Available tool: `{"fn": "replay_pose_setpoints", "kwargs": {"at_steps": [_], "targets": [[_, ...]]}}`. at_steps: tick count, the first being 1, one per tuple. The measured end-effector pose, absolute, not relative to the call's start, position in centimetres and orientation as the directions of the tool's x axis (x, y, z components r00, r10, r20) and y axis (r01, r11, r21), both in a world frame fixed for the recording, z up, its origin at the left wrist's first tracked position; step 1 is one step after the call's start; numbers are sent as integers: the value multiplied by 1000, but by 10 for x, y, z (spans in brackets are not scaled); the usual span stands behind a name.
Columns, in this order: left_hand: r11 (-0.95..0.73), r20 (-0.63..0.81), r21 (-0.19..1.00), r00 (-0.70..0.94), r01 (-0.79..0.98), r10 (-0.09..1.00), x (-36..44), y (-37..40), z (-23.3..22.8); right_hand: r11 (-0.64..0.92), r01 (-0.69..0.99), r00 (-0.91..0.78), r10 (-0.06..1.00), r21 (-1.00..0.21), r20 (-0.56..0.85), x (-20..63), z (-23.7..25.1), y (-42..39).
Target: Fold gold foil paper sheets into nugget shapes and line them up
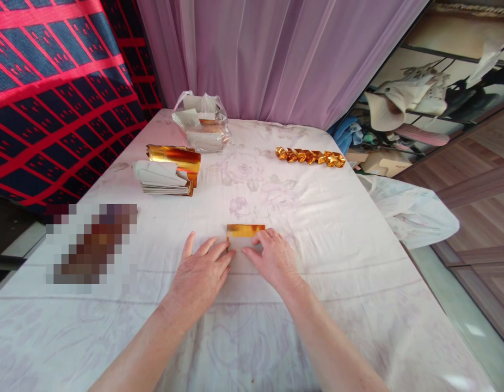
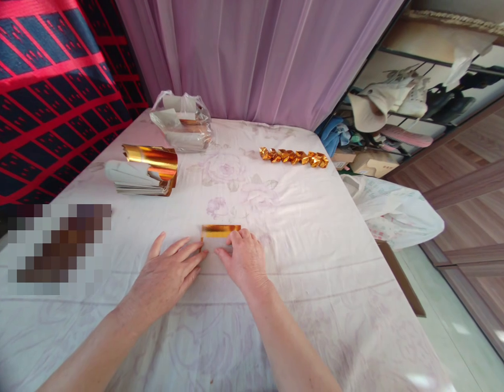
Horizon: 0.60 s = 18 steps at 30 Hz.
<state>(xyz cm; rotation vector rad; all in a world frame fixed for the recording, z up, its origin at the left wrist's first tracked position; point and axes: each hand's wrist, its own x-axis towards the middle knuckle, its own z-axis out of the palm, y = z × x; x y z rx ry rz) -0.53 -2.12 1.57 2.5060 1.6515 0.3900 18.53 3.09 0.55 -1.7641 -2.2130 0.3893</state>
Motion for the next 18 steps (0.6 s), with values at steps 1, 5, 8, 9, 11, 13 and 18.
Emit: {"fn": "replay_pose_setpoints", "kwargs": {"at_steps": [1,5,8,9,11,13,18], "targets": [[-403,146,236,378,884,914,-6,-21,16,220,888,-222,974,-403,44,188,5,32],[-399,121,242,381,884,917,-9,-20,16,213,829,-252,968,-517,-5,197,6,36],[-399,107,245,384,884,917,-10,-20,17,187,798,-255,966,-573,-40,199,8,38],[-399,105,245,385,884,917,-9,-20,17,179,794,-254,966,-581,-49,199,9,38],[-397,118,233,380,888,918,-7,-21,17,172,789,-253,966,-589,-57,199,9,38],[-400,149,206,375,893,915,-2,-22,17,182,787,-254,966,-590,-41,198,8,37],[-398,181,160,370,903,911,9,-25,18,244,808,-262,964,-536,43,197,5,34]]}}
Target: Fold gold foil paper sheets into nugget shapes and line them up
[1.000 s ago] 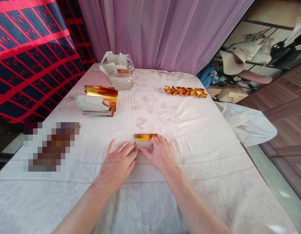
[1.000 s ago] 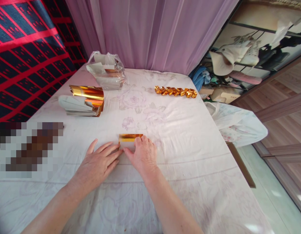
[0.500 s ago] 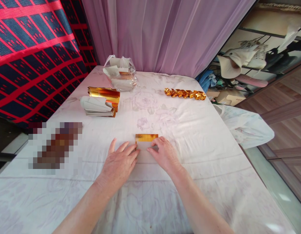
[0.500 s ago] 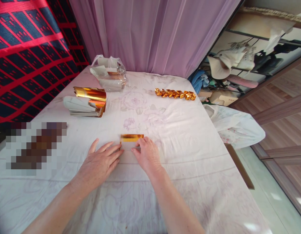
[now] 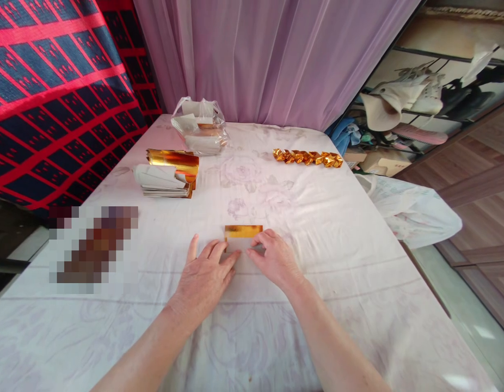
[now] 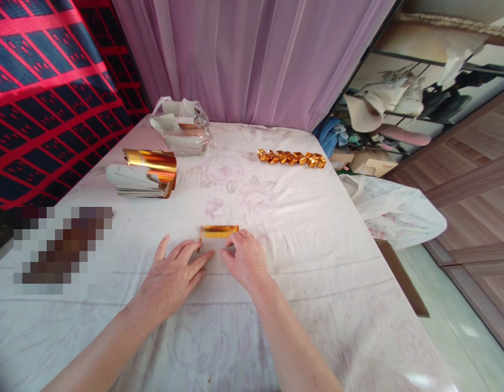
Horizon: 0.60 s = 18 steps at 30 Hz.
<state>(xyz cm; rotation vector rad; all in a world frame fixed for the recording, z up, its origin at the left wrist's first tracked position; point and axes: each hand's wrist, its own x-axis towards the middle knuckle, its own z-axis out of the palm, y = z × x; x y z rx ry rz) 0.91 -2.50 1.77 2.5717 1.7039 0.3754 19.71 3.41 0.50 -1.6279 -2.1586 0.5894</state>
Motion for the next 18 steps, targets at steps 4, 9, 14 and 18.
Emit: {"fn": "replay_pose_setpoints", "kwargs": {"at_steps": [4,9,14,18], "targets": [[-384,177,186,353,904,919,10,-25,18,266,817,-264,961,-512,77,196,2,32],[-382,197,216,344,898,918,4,-23,17,252,866,-224,968,-432,114,189,-1,30],[-375,139,218,352,901,926,-5,-21,17,215,892,-196,977,-398,88,184,2,29],[-373,112,233,356,898,928,-10,-20,16,212,885,-196,977,-416,80,184,5,29]]}}
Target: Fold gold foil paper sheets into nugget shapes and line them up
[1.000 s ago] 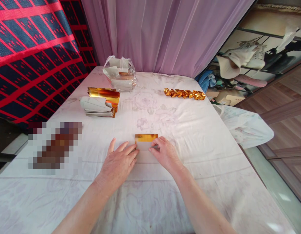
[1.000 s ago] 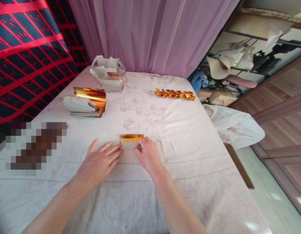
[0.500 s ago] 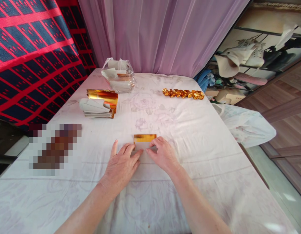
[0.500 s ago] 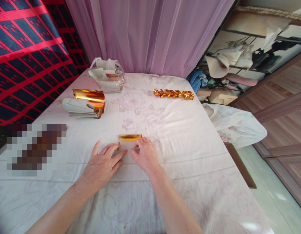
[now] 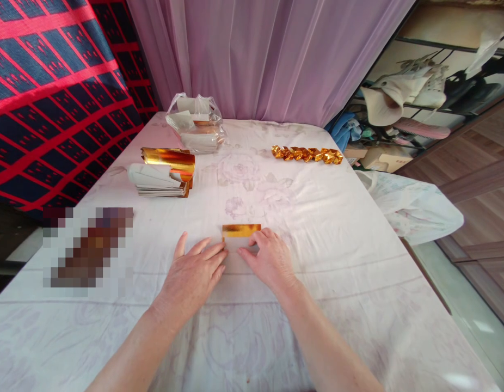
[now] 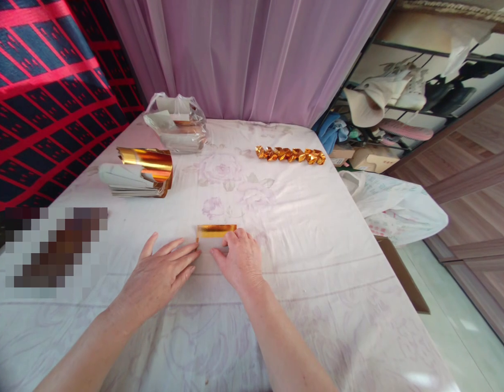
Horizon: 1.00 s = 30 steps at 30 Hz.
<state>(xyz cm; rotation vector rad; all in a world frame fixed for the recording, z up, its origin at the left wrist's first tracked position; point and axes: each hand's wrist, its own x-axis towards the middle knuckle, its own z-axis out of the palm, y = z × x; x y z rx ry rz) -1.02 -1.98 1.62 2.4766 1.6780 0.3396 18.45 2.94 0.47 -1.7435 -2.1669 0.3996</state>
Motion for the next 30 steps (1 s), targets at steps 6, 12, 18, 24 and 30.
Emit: {"fn": "replay_pose_setpoints", "kwargs": {"at_steps": [6,12,18,24,30], "targets": [[-370,115,269,352,889,929,-17,-17,9,176,910,-182,983,-375,20,181,11,32],[-349,94,323,337,880,937,-20,-14,7,134,945,-149,988,-300,-28,172,18,31],[-344,87,358,336,868,938,-20,-12,8,107,968,-130,988,-229,-89,165,25,30],[-340,93,369,330,865,939,-20,-12,8,101,973,-125,986,-208,-109,162,28,32],[-369,121,308,349,877,929,-17,-16,9,93,964,-128,983,-247,-129,167,26,33]]}}
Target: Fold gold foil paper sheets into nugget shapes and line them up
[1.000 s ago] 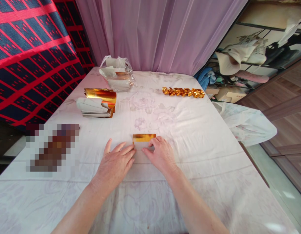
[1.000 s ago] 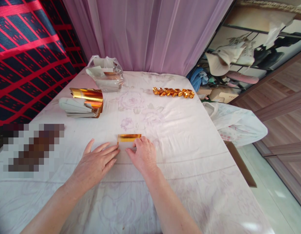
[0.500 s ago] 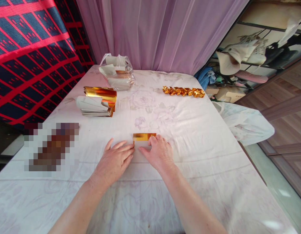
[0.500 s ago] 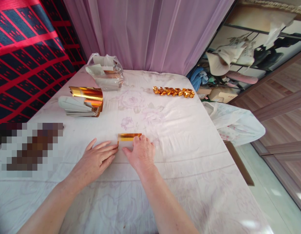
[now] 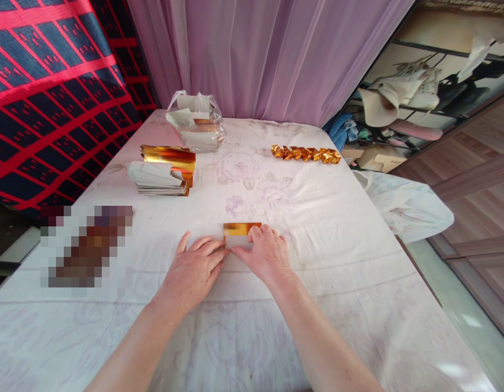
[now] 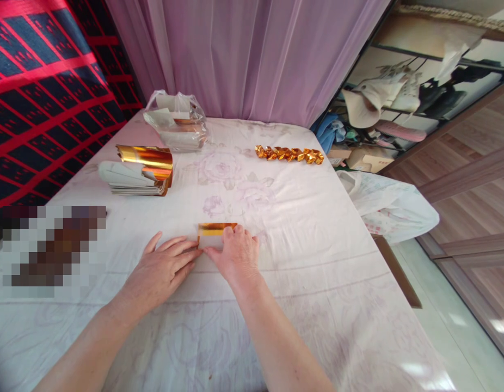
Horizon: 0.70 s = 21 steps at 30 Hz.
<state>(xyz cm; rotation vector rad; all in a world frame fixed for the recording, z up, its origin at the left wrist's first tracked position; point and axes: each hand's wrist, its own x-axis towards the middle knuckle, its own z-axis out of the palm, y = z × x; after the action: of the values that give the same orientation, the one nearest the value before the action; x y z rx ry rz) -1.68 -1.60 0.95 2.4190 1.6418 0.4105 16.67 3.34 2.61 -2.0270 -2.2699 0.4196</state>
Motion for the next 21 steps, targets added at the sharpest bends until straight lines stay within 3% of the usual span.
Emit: {"fn": "replay_pose_setpoints", "kwargs": {"at_steps": [13,21], "targets": [[-364,102,306,350,880,931,-21,-15,7,130,846,-257,949,-518,-182,196,19,46],[-344,79,400,342,850,936,-29,-11,4,193,675,-353,932,-713,-82,217,7,51]]}}
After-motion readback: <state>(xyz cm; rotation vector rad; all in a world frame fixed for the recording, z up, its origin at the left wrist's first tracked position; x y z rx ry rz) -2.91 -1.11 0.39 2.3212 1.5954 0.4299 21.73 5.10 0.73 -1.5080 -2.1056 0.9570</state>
